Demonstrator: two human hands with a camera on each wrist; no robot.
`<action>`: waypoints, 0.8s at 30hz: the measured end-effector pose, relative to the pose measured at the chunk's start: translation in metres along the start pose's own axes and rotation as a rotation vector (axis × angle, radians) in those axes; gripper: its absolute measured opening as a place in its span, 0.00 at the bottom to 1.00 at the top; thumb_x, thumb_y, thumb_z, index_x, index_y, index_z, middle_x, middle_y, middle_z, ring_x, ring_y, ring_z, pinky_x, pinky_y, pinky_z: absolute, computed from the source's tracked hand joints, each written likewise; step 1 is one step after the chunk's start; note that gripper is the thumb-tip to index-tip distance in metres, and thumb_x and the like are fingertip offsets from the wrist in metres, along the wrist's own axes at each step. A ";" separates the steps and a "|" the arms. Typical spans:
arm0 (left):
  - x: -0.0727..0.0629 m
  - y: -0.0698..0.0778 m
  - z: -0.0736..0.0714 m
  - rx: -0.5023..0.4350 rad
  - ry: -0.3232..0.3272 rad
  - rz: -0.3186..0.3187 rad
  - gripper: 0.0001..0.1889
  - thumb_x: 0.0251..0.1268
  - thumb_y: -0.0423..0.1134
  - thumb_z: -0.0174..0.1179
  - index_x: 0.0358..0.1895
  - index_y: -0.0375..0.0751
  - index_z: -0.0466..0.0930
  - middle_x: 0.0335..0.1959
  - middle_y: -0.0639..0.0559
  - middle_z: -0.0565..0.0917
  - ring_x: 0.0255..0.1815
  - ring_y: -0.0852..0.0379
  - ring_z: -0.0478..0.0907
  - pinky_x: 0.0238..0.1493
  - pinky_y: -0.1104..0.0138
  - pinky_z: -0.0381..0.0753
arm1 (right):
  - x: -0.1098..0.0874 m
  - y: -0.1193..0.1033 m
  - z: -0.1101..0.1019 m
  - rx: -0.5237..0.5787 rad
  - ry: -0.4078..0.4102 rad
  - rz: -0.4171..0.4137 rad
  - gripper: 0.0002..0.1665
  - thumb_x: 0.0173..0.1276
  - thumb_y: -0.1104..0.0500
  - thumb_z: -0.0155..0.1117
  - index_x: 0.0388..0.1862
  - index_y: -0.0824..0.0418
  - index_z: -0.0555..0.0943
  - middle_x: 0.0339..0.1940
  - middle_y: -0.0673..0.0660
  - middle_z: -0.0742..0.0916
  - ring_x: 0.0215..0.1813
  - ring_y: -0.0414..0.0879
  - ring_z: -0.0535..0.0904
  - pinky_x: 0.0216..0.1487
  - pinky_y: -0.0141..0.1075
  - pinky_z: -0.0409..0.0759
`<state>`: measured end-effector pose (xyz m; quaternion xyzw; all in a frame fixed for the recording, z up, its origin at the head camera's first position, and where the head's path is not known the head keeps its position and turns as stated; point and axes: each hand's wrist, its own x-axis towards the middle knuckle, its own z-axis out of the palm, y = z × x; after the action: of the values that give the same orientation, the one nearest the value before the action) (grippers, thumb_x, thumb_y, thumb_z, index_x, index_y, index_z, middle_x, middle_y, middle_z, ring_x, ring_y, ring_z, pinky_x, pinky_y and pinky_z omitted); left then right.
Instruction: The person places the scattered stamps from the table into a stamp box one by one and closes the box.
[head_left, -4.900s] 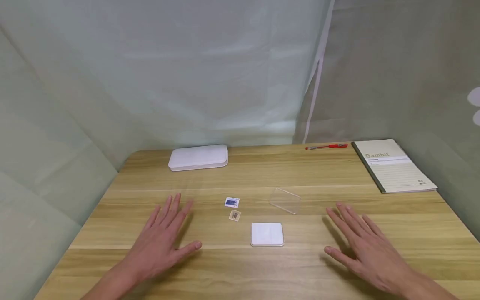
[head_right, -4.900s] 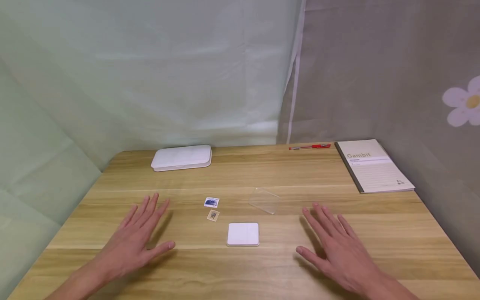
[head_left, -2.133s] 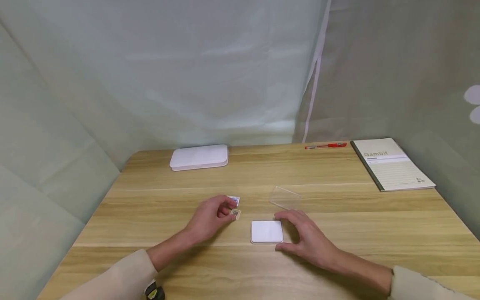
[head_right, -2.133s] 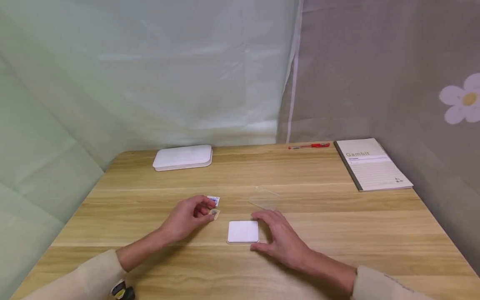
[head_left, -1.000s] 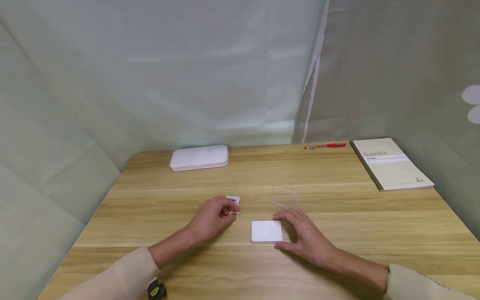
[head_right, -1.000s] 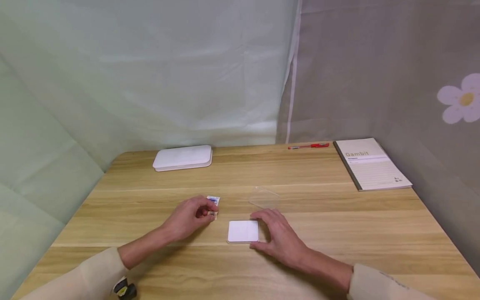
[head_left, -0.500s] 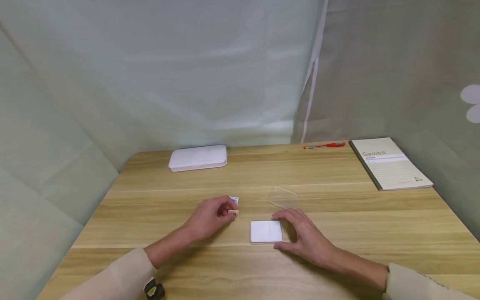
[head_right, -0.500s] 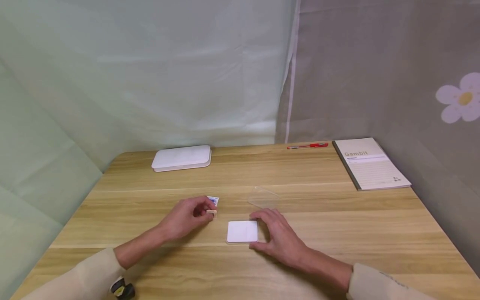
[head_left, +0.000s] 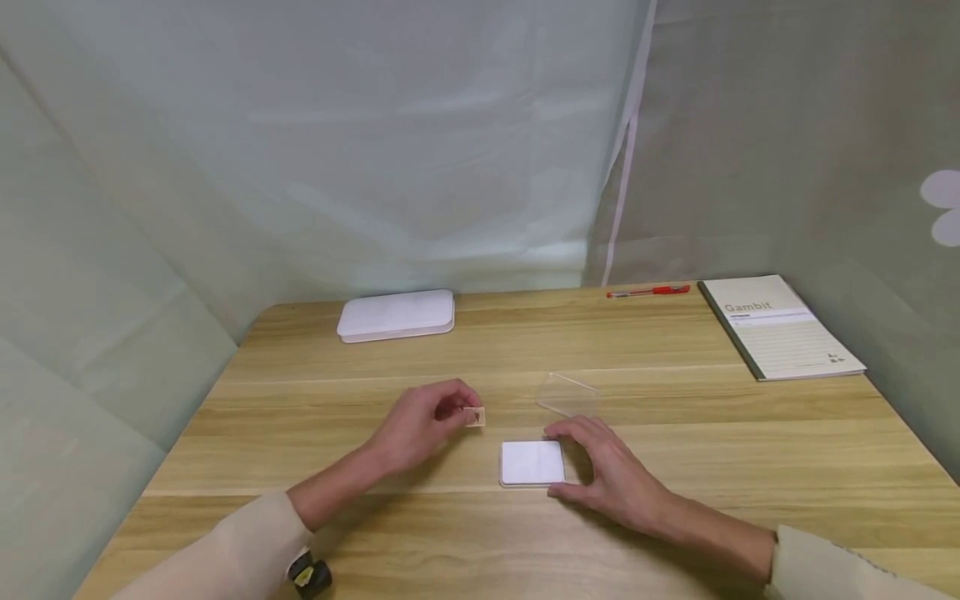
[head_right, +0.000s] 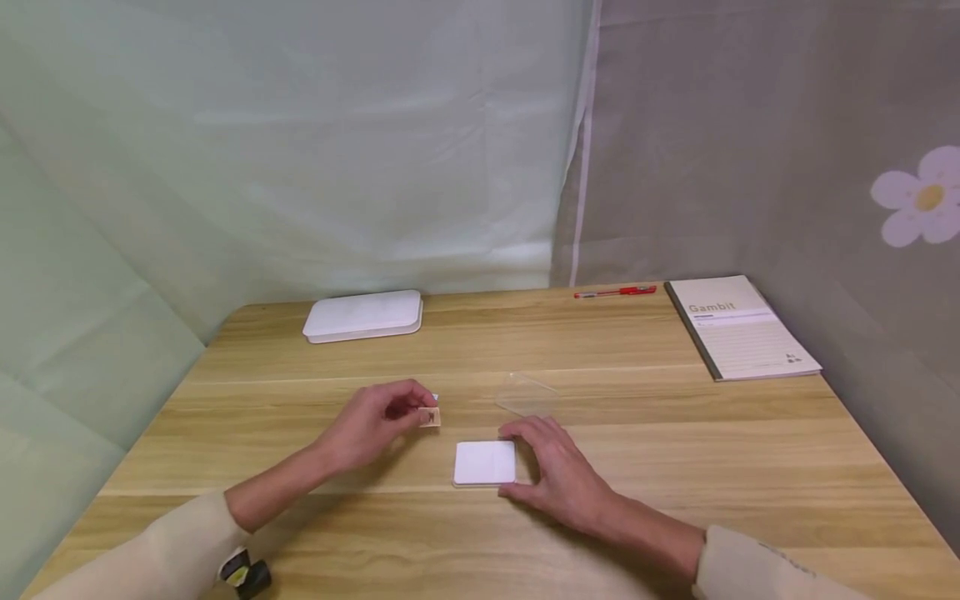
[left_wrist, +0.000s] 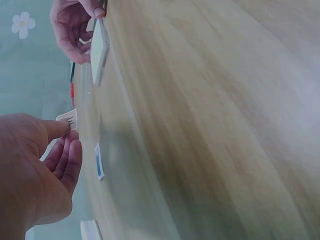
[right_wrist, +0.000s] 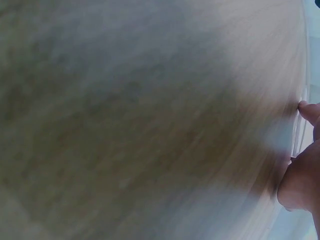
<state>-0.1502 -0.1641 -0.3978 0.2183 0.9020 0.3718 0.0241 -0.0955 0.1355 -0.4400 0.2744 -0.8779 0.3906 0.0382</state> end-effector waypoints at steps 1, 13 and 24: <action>0.001 0.003 0.000 -0.006 -0.001 0.005 0.08 0.70 0.33 0.72 0.46 0.51 0.88 0.39 0.63 0.88 0.37 0.62 0.81 0.42 0.68 0.85 | 0.000 0.000 0.000 0.000 -0.003 0.004 0.39 0.54 0.58 0.89 0.63 0.58 0.80 0.61 0.47 0.85 0.64 0.48 0.77 0.67 0.56 0.77; 0.008 0.029 0.013 -0.107 -0.055 0.075 0.07 0.72 0.32 0.70 0.45 0.50 0.89 0.42 0.62 0.89 0.41 0.62 0.84 0.47 0.67 0.86 | 0.000 0.001 -0.001 0.015 -0.017 0.005 0.39 0.55 0.59 0.88 0.64 0.58 0.80 0.62 0.48 0.84 0.66 0.49 0.77 0.68 0.58 0.76; 0.012 0.046 0.035 -0.177 -0.113 0.163 0.07 0.72 0.30 0.69 0.47 0.45 0.91 0.45 0.58 0.90 0.42 0.62 0.85 0.48 0.67 0.86 | 0.000 0.002 -0.001 0.015 -0.005 -0.016 0.38 0.55 0.58 0.88 0.63 0.56 0.80 0.61 0.47 0.85 0.65 0.48 0.77 0.67 0.57 0.76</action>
<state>-0.1364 -0.1072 -0.3900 0.3083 0.8422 0.4377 0.0638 -0.0965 0.1372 -0.4411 0.2827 -0.8727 0.3963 0.0372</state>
